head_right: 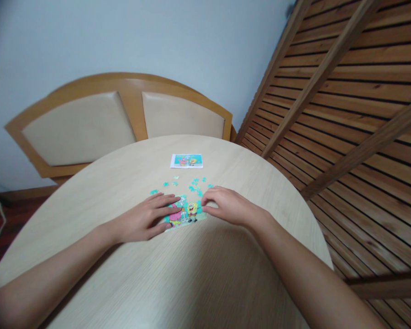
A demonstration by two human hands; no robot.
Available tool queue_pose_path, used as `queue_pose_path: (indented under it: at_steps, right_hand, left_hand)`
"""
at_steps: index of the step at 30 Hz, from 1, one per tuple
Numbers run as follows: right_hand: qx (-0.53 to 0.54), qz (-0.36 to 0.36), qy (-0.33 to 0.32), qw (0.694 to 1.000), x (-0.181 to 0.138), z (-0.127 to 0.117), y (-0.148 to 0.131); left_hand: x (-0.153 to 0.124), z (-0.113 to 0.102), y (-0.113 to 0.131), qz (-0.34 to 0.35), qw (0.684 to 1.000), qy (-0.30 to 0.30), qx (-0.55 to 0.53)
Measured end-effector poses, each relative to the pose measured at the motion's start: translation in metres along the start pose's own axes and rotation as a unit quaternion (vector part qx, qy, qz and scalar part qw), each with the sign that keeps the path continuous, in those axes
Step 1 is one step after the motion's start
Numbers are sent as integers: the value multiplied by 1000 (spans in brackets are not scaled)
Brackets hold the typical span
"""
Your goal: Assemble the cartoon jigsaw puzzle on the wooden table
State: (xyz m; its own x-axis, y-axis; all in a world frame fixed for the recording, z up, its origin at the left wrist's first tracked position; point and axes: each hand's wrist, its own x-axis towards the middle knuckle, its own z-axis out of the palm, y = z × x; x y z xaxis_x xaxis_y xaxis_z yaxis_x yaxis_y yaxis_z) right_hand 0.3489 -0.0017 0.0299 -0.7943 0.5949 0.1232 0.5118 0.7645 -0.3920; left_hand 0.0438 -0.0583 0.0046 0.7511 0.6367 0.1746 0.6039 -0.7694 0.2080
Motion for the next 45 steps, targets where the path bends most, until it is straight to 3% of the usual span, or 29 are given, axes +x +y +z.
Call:
queue_pose_path:
  at_steps: [7, 11, 15, 20, 24, 32, 39, 45]
  right_hand:
    - [-56, 18, 112, 992, 1, 10, 19]
    - [-75, 25, 85, 993, 3, 18, 23]
    - [-72, 23, 59, 995, -2, 10, 28]
    - [-35, 96, 64, 993, -18, -16, 47]
    - [6, 143, 13, 990, -24, -25, 56]
    - [16, 120, 29, 992, -19, -15, 59]
    - [-1, 98, 54, 994, -18, -11, 60]
    - [-7, 75, 98, 992, -13, -6, 62]
  left_hand:
    - [3, -3, 9, 44, 998, 1, -49]
    - [6, -4, 15, 59, 996, 1, -61]
    - [6, -8, 12, 67, 995, 18, -66]
    - [0, -12, -9, -15, 997, 76, -18]
    - [-5, -12, -25, -89, 992, 90, 20]
    - [-7, -13, -34, -169, 983, 73, 14]
    - [-9, -15, -36, -193, 977, 88, -17]
    - [-16, -25, -44, -292, 951, 103, 2]
